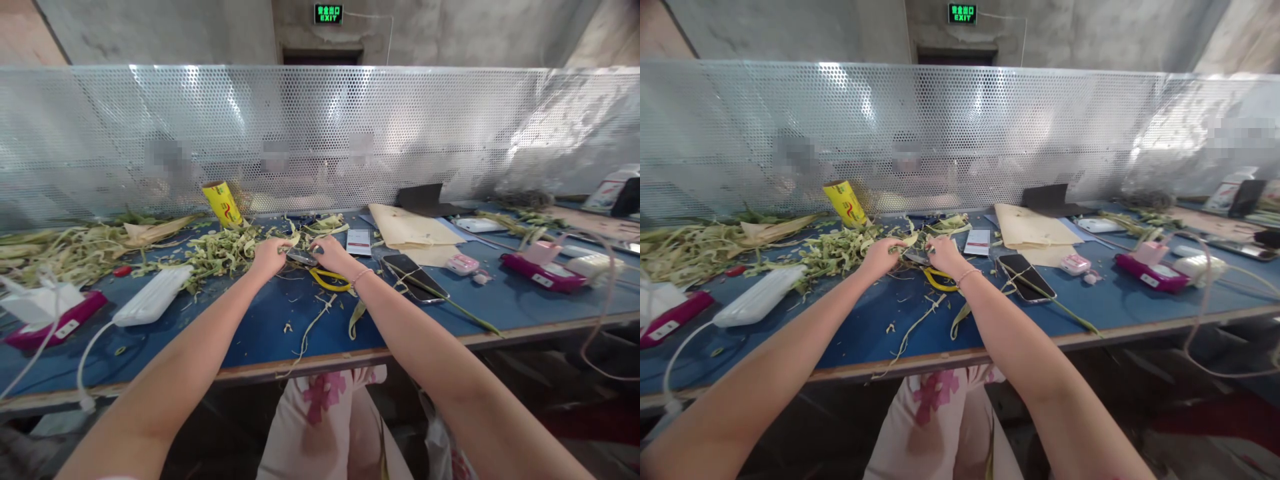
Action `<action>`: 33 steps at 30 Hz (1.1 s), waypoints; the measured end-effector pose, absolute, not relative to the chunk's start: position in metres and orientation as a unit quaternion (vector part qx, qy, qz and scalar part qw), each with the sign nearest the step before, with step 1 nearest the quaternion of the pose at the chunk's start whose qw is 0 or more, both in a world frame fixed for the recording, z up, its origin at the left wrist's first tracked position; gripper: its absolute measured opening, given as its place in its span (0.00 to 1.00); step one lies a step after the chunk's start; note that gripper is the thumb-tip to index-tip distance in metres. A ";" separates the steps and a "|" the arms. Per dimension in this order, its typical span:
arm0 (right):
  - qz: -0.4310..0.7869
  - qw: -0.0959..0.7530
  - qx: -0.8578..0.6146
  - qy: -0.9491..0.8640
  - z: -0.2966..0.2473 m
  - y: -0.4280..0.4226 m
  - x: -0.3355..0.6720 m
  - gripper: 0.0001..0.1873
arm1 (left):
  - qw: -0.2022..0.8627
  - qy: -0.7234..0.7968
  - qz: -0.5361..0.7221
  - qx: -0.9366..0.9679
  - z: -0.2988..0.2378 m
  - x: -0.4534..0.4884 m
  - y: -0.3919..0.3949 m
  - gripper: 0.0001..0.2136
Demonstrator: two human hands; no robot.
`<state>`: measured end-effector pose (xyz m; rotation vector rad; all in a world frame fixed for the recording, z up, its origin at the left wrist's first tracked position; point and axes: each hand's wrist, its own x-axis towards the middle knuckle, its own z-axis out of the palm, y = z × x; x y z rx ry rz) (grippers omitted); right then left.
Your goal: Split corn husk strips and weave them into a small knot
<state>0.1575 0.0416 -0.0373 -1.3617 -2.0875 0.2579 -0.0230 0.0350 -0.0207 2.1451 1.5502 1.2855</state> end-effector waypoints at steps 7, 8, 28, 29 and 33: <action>0.064 0.467 -0.414 -0.778 -0.032 0.038 0.156 0.27 | 0.185 0.473 0.544 0.669 -0.012 -0.016 0.026 0.08; 0.067 0.475 -0.387 -0.788 -0.031 0.036 0.155 0.27 | 0.188 0.466 0.549 0.668 -0.011 -0.015 0.024 0.07; 0.276 0.511 -0.325 -0.746 -0.025 0.030 0.144 0.05 | 0.174 0.420 0.541 0.708 -0.005 0.001 0.007 0.05; 0.278 0.510 -0.327 -0.746 -0.024 0.030 0.144 0.06 | 0.178 0.420 0.540 0.708 -0.004 0.001 0.007 0.04; 0.269 0.499 -0.338 -0.751 -0.020 0.025 0.143 0.10 | 0.180 0.410 0.544 0.709 -0.002 0.002 0.003 0.05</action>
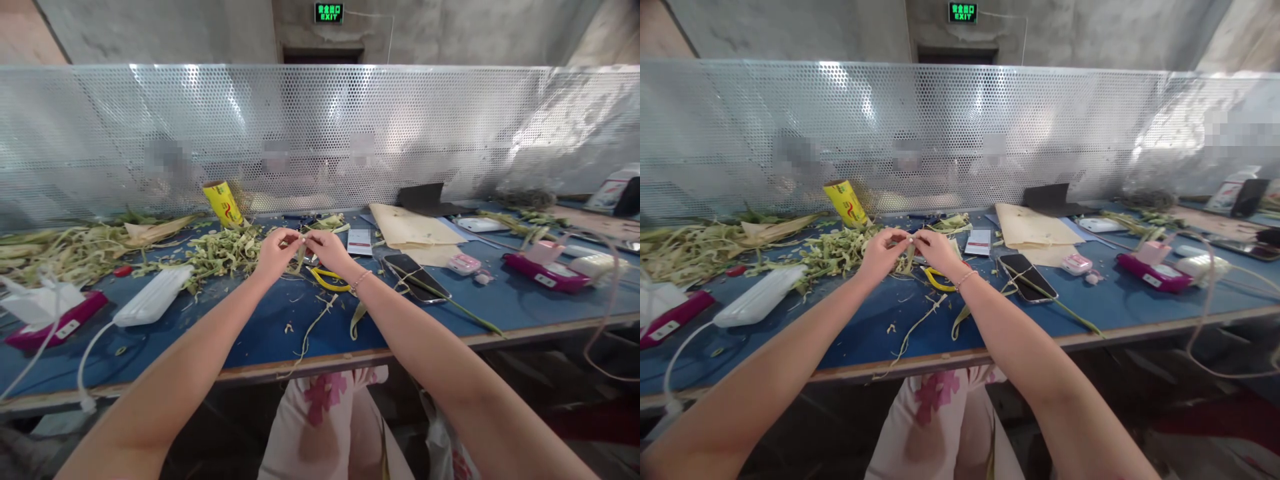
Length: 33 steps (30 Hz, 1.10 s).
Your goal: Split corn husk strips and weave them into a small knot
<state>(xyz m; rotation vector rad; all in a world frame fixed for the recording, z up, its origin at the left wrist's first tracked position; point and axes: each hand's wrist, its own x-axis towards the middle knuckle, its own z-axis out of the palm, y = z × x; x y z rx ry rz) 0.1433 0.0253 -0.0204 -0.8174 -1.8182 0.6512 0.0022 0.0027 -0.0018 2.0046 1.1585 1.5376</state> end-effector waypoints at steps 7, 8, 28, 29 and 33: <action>0.290 0.504 -0.340 -0.739 -0.018 0.022 0.143 0.11 | 0.170 0.444 0.521 0.709 0.003 0.002 -0.002 0.07; 0.293 0.502 -0.340 -0.739 -0.018 0.021 0.143 0.12 | 0.156 0.446 0.516 0.715 0.003 0.002 -0.002 0.06; 0.256 0.504 -0.375 -0.735 -0.020 0.022 0.142 0.11 | 0.077 0.459 0.493 0.735 -0.003 0.001 0.004 0.08; 0.223 0.500 -0.382 -0.744 -0.019 0.022 0.142 0.10 | 0.090 0.466 0.496 0.727 -0.003 0.002 0.003 0.08; 0.137 0.512 -0.369 -0.764 -0.017 0.020 0.144 0.11 | 0.156 0.477 0.515 0.695 -0.002 0.006 -0.001 0.08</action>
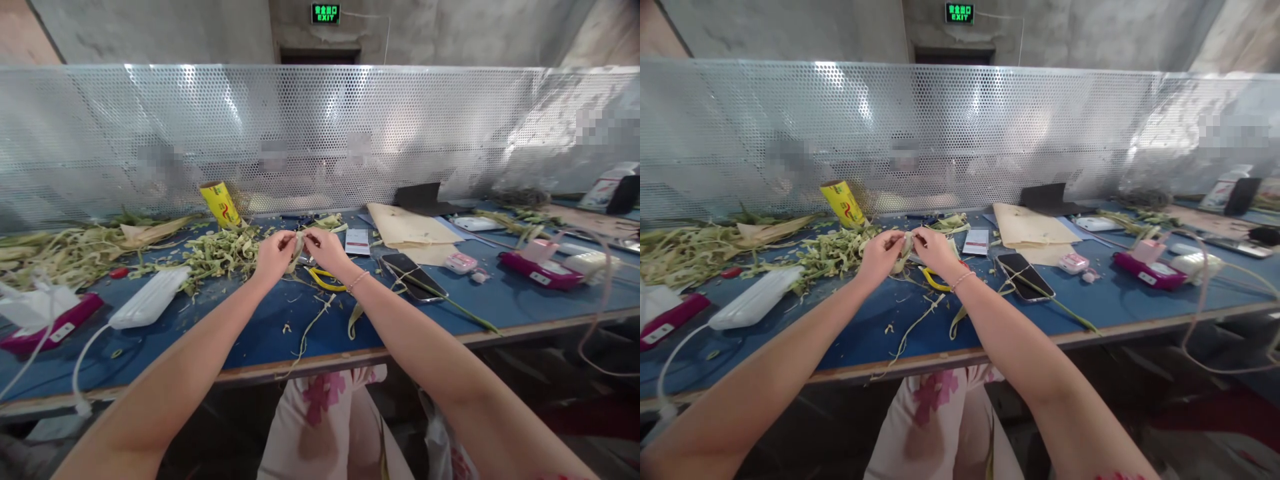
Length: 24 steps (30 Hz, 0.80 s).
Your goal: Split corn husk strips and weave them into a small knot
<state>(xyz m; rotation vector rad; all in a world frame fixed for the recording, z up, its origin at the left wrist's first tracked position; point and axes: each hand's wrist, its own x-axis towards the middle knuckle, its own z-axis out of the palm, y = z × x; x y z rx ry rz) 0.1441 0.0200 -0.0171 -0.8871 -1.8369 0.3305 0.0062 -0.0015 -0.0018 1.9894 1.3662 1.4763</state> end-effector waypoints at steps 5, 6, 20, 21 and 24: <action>0.127 0.542 -0.322 -0.766 -0.017 0.021 0.145 0.15 | 0.283 0.450 0.549 0.645 0.001 0.011 -0.007 0.04; 0.141 0.541 -0.320 -0.765 -0.017 0.021 0.145 0.15 | 0.306 0.443 0.559 0.630 0.002 0.012 -0.008 0.03; 0.312 0.553 -0.313 -0.706 -0.022 0.027 0.142 0.13 | 0.273 0.423 0.553 0.664 0.000 0.004 -0.001 0.07; 0.311 0.552 -0.316 -0.706 -0.023 0.028 0.142 0.12 | 0.247 0.424 0.546 0.679 0.000 0.003 0.000 0.07; 0.307 0.552 -0.328 -0.703 -0.024 0.030 0.142 0.12 | 0.222 0.422 0.534 0.698 0.000 0.001 0.000 0.06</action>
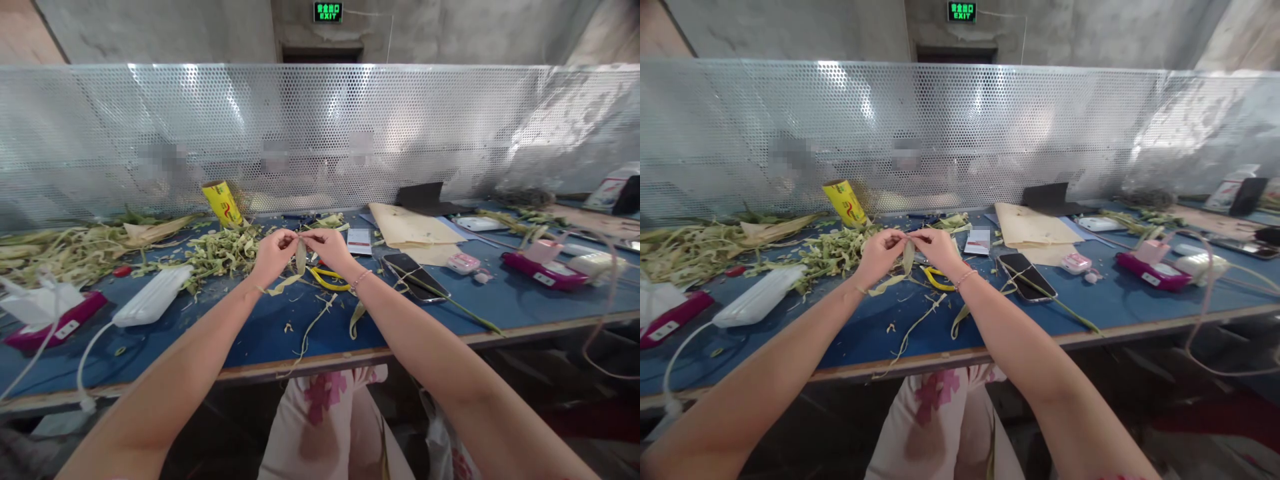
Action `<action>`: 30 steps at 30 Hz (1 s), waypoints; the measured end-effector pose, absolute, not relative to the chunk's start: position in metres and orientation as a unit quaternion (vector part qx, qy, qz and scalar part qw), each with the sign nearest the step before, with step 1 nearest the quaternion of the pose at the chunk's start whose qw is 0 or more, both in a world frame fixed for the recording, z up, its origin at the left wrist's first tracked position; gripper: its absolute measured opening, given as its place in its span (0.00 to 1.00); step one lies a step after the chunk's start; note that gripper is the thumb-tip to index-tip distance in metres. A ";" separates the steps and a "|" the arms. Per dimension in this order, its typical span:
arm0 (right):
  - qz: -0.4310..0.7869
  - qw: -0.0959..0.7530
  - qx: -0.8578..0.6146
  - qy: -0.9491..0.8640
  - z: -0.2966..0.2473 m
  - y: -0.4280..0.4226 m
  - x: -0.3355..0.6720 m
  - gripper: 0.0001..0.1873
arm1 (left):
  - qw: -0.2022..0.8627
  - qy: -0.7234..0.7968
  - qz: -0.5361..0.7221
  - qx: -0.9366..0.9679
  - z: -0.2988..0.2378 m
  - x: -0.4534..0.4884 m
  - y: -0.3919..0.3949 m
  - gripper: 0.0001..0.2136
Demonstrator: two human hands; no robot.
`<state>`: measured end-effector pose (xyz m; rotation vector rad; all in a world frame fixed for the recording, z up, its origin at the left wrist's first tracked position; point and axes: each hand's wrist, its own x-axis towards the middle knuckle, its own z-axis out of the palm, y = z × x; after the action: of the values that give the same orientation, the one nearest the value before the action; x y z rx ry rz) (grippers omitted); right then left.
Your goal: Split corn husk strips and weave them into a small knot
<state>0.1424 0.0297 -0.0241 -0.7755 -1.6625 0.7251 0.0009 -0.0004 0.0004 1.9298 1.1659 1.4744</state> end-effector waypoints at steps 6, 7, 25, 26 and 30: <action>0.299 0.559 -0.315 -0.707 -0.020 0.024 0.143 0.11 | 0.303 0.414 0.554 0.655 0.002 0.004 -0.002 0.06; 0.295 0.559 -0.310 -0.710 -0.020 0.023 0.143 0.11 | 0.319 0.418 0.561 0.639 0.001 0.005 -0.001 0.06; 0.527 0.563 -0.294 -0.564 -0.011 0.017 0.139 0.15 | 0.225 0.381 0.546 0.712 -0.011 0.002 0.004 0.05; 0.539 0.562 -0.296 -0.553 -0.011 0.017 0.139 0.15 | 0.215 0.381 0.543 0.717 -0.012 0.002 0.004 0.05; 0.578 0.556 -0.292 -0.522 -0.009 0.015 0.139 0.15 | 0.199 0.379 0.542 0.723 -0.014 0.002 0.006 0.06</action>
<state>0.1393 0.0150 -0.0091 -0.6885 -1.2314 1.3641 0.0018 0.0065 -0.0139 2.0225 1.0608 1.5152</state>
